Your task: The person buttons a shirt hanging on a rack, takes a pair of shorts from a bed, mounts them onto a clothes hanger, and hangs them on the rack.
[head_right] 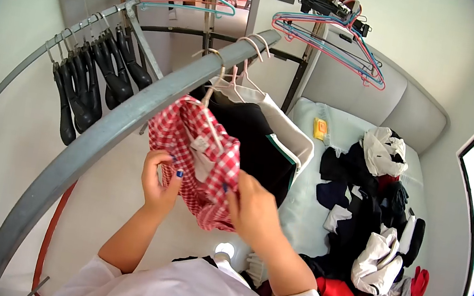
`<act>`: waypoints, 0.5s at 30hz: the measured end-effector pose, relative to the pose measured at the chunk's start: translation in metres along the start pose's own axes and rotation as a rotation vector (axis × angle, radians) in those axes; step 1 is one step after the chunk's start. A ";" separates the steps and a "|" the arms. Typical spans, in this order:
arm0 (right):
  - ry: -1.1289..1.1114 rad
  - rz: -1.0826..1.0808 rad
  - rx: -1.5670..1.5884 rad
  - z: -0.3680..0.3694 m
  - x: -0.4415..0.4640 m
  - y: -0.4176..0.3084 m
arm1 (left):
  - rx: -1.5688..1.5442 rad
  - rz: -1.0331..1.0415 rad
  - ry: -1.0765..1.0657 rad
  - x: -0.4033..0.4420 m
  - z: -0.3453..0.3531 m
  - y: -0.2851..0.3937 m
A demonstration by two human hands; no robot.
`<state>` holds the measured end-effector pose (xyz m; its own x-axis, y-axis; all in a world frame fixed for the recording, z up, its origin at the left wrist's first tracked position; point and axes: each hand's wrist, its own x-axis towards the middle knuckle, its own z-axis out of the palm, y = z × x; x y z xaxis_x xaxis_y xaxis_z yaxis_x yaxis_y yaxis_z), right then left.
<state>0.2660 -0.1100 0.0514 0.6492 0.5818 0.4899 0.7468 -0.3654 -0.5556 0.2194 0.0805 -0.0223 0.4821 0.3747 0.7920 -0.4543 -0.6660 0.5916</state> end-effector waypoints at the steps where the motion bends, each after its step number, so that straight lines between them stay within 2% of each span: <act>1: 0.007 -0.020 0.075 0.004 -0.001 -0.003 | 0.000 0.074 -0.024 0.015 0.004 0.018; 4: -0.049 -0.050 0.127 0.010 0.000 -0.005 | -0.162 -0.159 -0.172 0.035 0.023 0.035; 5: -0.091 0.037 0.162 0.011 0.000 -0.003 | -0.161 -0.226 -0.169 0.040 0.031 0.038; 9: -0.196 -0.043 0.218 -0.017 0.012 0.019 | -0.141 -0.247 -0.169 0.050 0.048 0.036; 10: 0.017 -0.165 0.069 -0.019 0.018 0.035 | -0.277 -0.364 -0.138 0.049 0.052 0.037; 11: 0.193 -0.143 -0.093 -0.024 0.027 0.045 | -0.414 -0.479 -0.104 0.049 0.055 0.039; 12: 0.369 -0.116 -0.253 -0.030 0.036 0.053 | -0.374 -0.440 -0.078 0.048 0.057 0.039; 13: 0.371 -0.123 -0.250 -0.031 0.041 0.066 | -0.373 -0.416 -0.041 0.045 0.061 0.037; 15: 0.031 -0.001 -0.374 -0.022 0.052 0.097 | -0.368 -0.379 -0.005 0.042 0.065 0.034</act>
<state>0.3755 -0.1308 0.0379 0.6484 0.5618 0.5138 0.7446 -0.6087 -0.2740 0.2727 0.0320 0.0215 0.6666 0.5418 0.5120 -0.4802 -0.2133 0.8508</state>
